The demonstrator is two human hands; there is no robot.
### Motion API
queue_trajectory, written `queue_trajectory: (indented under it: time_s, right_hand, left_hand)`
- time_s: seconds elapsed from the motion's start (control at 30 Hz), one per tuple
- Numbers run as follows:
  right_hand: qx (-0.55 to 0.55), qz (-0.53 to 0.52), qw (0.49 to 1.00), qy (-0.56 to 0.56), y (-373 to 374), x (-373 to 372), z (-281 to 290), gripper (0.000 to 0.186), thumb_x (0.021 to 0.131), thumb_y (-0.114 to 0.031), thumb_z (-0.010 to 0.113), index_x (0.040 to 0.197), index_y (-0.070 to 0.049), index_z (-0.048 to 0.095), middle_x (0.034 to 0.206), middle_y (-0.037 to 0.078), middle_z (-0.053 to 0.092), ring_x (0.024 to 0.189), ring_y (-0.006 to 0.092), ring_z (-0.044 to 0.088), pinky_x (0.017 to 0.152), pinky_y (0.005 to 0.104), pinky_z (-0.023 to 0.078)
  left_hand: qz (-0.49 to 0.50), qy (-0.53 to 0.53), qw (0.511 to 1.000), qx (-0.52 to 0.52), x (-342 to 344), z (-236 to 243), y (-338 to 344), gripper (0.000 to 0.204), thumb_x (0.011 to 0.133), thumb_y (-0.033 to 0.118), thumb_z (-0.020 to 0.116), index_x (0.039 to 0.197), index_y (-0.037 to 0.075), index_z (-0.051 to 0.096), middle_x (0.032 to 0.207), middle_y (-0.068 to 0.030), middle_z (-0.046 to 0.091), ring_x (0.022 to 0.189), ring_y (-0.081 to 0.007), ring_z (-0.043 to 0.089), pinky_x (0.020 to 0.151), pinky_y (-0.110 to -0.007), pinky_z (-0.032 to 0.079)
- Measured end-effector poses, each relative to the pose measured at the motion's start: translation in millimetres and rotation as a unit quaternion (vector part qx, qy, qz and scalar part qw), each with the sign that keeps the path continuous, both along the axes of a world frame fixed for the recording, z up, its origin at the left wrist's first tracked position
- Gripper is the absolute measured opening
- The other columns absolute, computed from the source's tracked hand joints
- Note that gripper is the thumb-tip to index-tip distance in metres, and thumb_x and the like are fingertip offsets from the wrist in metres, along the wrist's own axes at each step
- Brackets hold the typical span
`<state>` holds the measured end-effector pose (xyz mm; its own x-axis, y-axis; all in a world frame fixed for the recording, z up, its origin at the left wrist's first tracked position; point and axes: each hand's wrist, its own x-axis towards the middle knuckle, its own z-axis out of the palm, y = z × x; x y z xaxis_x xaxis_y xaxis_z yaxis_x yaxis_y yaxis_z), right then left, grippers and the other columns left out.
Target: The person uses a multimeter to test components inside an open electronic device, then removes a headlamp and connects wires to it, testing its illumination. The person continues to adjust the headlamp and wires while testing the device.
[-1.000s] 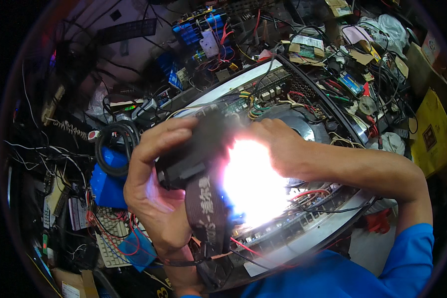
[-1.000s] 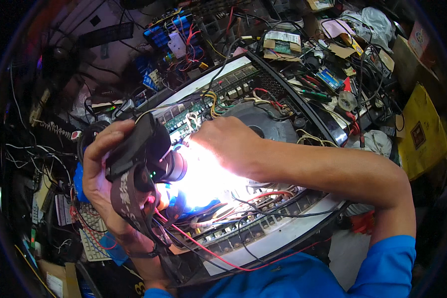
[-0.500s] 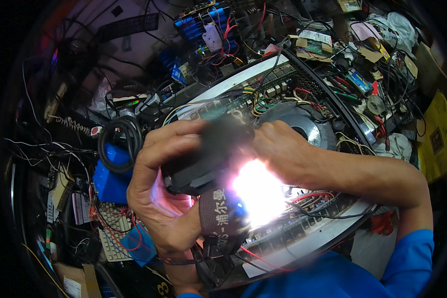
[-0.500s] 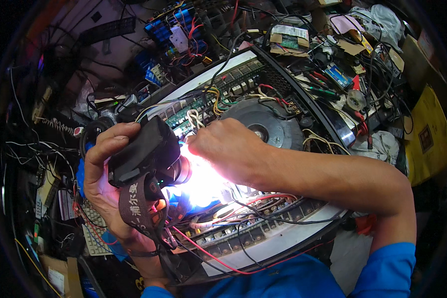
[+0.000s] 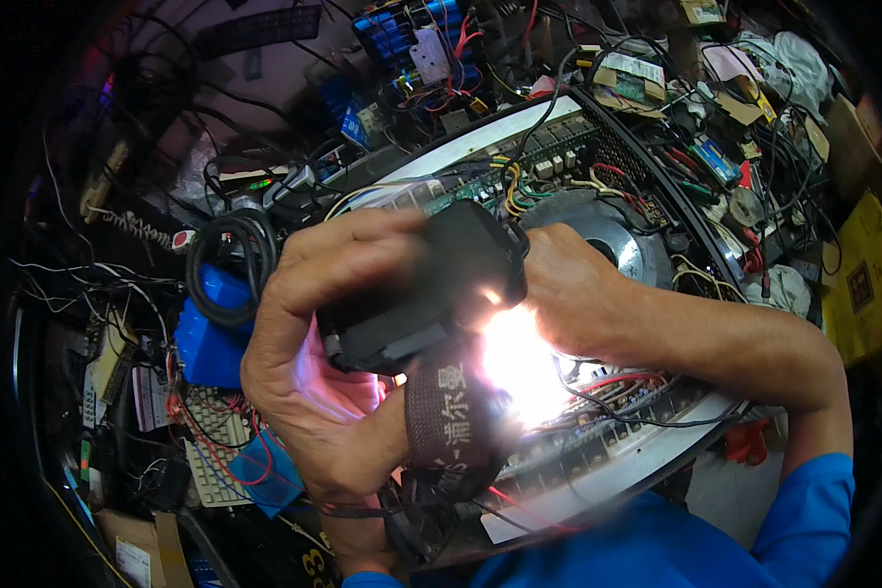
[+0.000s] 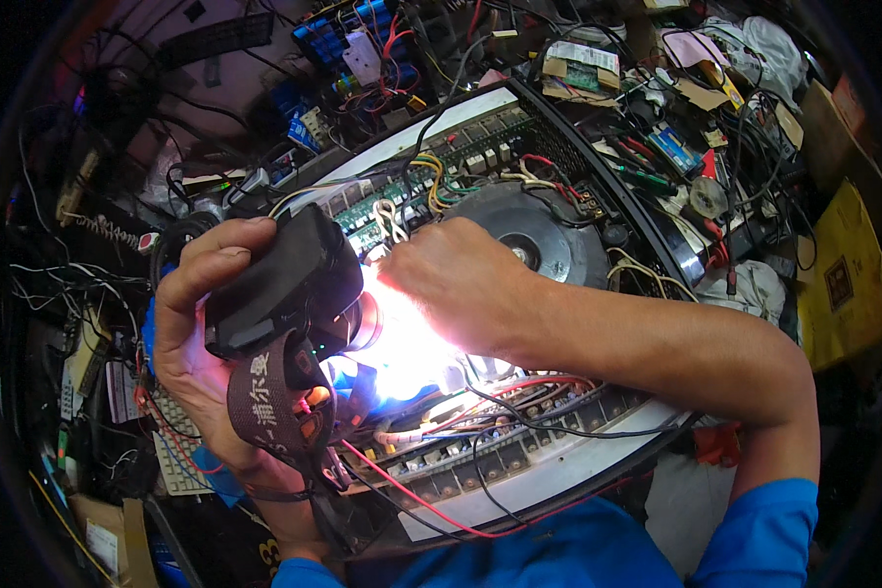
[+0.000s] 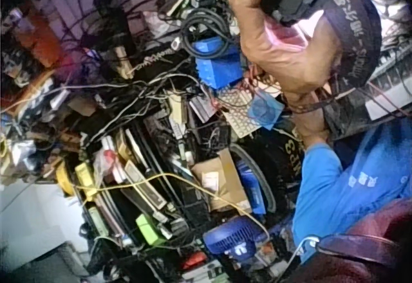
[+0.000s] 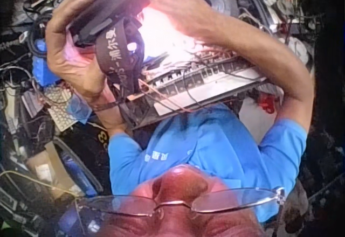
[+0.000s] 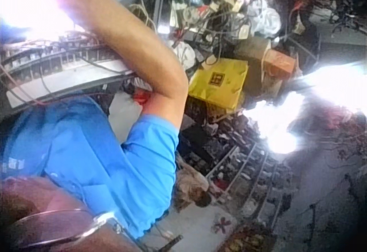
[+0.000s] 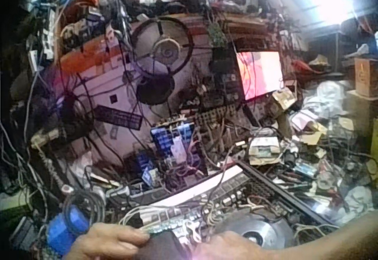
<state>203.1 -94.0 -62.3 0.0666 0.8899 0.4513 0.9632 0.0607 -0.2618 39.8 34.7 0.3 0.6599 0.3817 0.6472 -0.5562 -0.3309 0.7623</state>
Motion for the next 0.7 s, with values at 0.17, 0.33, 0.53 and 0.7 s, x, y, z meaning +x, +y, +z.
queue_trajectory:
  time_s: [0.17,0.33,0.53,0.7]
  right_hand:
    - [-0.020,0.021,0.999,0.037,-0.9,-0.9,2.5,0.020,0.084,-0.024,0.077,0.085,-0.004,0.077,0.081,0.019,0.074,0.077,0.0362,0.077,0.067,0.0476,0.060]
    - [-0.016,0.014,1.000,-0.004,-0.8,-0.6,3.5,0.017,0.084,-0.020,0.075,0.084,-0.003,0.075,0.080,0.018,0.073,0.076,0.0366,0.076,0.066,0.0479,0.060]
    - [-0.025,0.015,0.999,-0.032,-5.3,5.8,11.6,0.012,0.086,-0.015,0.073,0.088,-0.003,0.075,0.085,0.018,0.074,0.083,0.0366,0.077,0.071,0.0485,0.060]
    - [-0.094,-0.031,0.995,-0.013,-1.3,3.0,18.1,0.012,0.088,-0.015,0.073,0.093,-0.004,0.075,0.090,0.016,0.075,0.089,0.0344,0.076,0.076,0.0476,0.060]
  left_hand:
    - [0.025,0.005,1.000,0.014,0.0,-4.9,0.6,0.063,0.073,0.020,0.092,0.128,0.002,0.066,0.133,-0.0217,0.064,0.118,-0.0299,0.070,0.102,-0.043,0.061]
    - [0.006,0.009,1.000,0.024,-2.2,-2.3,4.9,0.062,0.074,0.019,0.091,0.128,0.001,0.066,0.135,-0.0221,0.064,0.121,-0.0294,0.069,0.104,-0.042,0.059]
    - [-0.002,-0.002,0.999,0.032,0.3,5.6,4.4,0.049,0.075,0.005,0.086,0.122,0.001,0.071,0.130,-0.0225,0.068,0.120,-0.0269,0.068,0.106,-0.039,0.055]
    - [0.006,0.009,1.000,0.021,-0.7,6.7,1.1,0.048,0.074,0.005,0.086,0.120,0.001,0.071,0.128,-0.0213,0.069,0.120,-0.0270,0.068,0.106,-0.038,0.055]
